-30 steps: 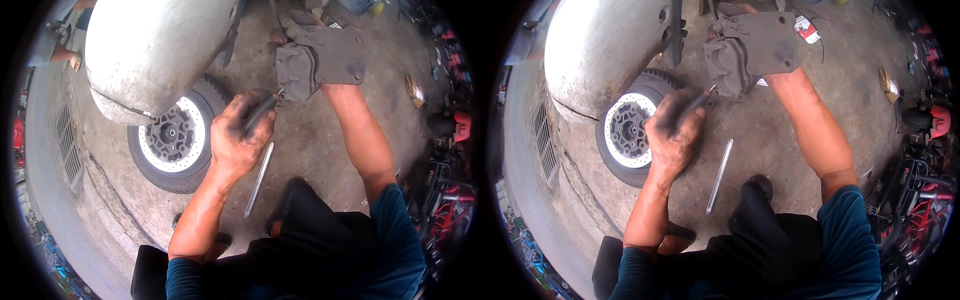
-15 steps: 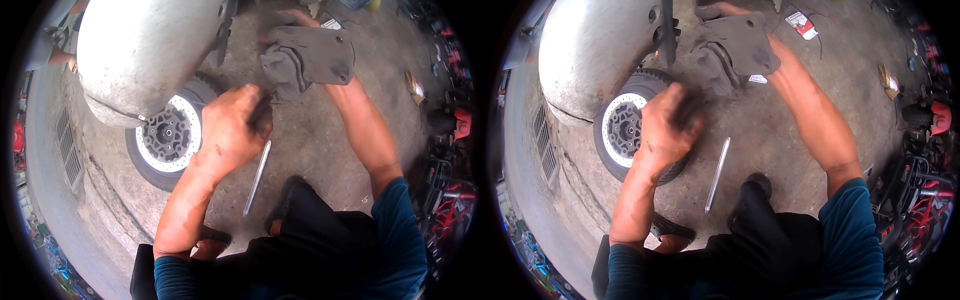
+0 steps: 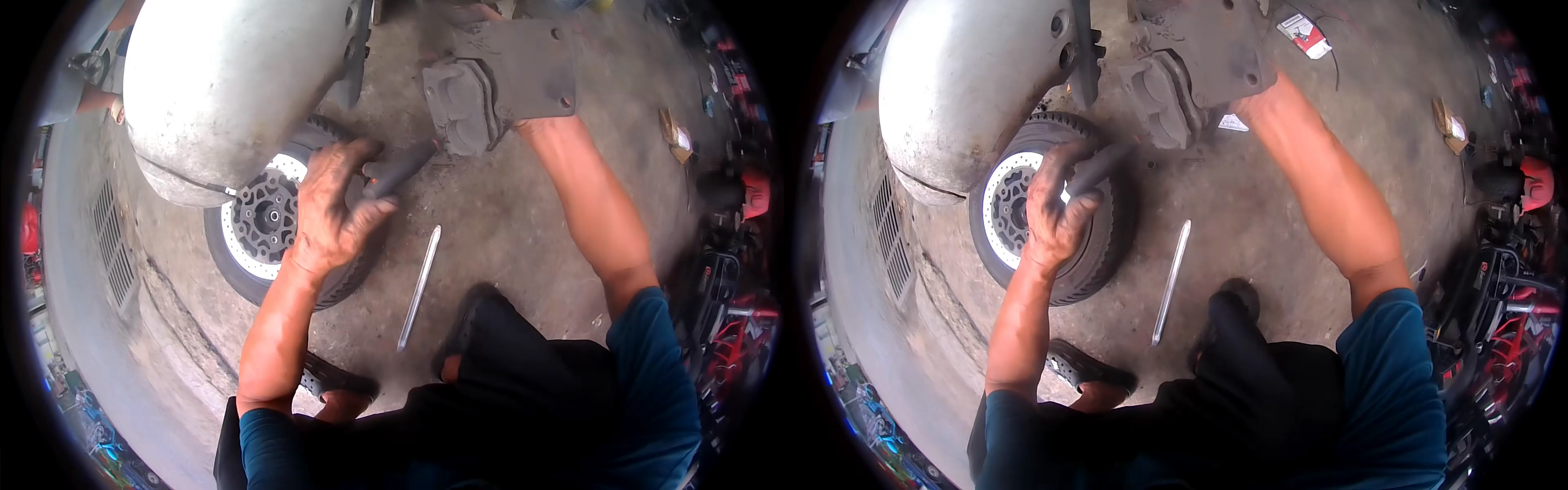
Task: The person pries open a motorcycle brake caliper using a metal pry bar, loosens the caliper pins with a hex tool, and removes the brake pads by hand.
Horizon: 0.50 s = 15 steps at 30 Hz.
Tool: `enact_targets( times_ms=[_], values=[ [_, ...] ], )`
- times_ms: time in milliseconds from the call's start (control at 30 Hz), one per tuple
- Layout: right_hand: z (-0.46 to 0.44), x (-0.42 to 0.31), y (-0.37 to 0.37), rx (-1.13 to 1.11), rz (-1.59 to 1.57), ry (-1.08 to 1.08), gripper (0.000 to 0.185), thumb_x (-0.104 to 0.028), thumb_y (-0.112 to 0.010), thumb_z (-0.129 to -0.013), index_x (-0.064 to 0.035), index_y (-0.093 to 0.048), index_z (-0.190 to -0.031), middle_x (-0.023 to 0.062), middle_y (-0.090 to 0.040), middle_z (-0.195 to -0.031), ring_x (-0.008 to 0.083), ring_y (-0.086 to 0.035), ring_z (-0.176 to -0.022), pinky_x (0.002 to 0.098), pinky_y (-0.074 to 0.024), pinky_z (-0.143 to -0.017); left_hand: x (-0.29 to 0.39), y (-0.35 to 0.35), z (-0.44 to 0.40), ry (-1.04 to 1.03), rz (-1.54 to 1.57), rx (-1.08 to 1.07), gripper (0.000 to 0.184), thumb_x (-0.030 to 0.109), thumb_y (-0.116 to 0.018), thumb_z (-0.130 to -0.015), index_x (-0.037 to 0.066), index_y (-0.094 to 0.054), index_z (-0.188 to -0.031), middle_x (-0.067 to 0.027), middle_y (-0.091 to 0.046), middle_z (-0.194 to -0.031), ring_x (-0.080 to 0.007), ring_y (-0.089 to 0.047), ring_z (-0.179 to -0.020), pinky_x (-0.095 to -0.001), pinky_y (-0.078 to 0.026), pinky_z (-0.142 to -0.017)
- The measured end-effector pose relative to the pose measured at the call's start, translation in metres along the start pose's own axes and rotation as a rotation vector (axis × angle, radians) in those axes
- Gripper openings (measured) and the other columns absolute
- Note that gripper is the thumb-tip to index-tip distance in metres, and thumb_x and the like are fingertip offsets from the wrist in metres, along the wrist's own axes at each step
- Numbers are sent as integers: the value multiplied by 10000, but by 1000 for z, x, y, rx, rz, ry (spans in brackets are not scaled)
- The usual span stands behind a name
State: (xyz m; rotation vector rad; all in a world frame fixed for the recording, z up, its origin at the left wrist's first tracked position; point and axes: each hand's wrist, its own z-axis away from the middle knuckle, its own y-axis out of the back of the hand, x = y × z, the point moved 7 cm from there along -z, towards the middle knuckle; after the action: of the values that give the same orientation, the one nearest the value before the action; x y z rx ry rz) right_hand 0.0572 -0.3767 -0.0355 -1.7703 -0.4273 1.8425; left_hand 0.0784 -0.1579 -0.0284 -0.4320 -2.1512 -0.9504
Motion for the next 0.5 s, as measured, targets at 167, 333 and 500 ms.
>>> enact_targets(
  times_ms=[167, 333, 500],
  values=[
    [-2, 6, -3, 135, -27, -59, 359, -356, -543, -879, -54, -626, -1054, 91, -641, -966, 196, -637, -801, 335, -526, -667, -37, -4, 9, -55, -101, 149, 478, 452, -491, -930, -11, -609, -938, -154, -579, -812, -367, -559, -742, -407, -437, -628],
    [-10, 18, -1, 305, -161, -169, 387, -404, -566, -849, -75, -646, -1035, 78, -641, -964, 183, -635, -773, 333, -520, -624, -66, -27, 25, 471, 119, 309, 588, 509, -473, -938, -62, -604, -886, -142, -598, -757, -283, -576, -697, -390, -438, -636],
    [-19, 20, 6, 429, 389, 67, 361, -395, -553, -853, -64, -632, -974, 66, -652, -872, 172, -641, -651, 314, -494, -483, -84, -83, 61, 850, 404, 407, 573, 443, -472, -967, -118, -588, -941, -123, -578, -658, -197, -568, -622, -326, -445, -556]
  ],
)
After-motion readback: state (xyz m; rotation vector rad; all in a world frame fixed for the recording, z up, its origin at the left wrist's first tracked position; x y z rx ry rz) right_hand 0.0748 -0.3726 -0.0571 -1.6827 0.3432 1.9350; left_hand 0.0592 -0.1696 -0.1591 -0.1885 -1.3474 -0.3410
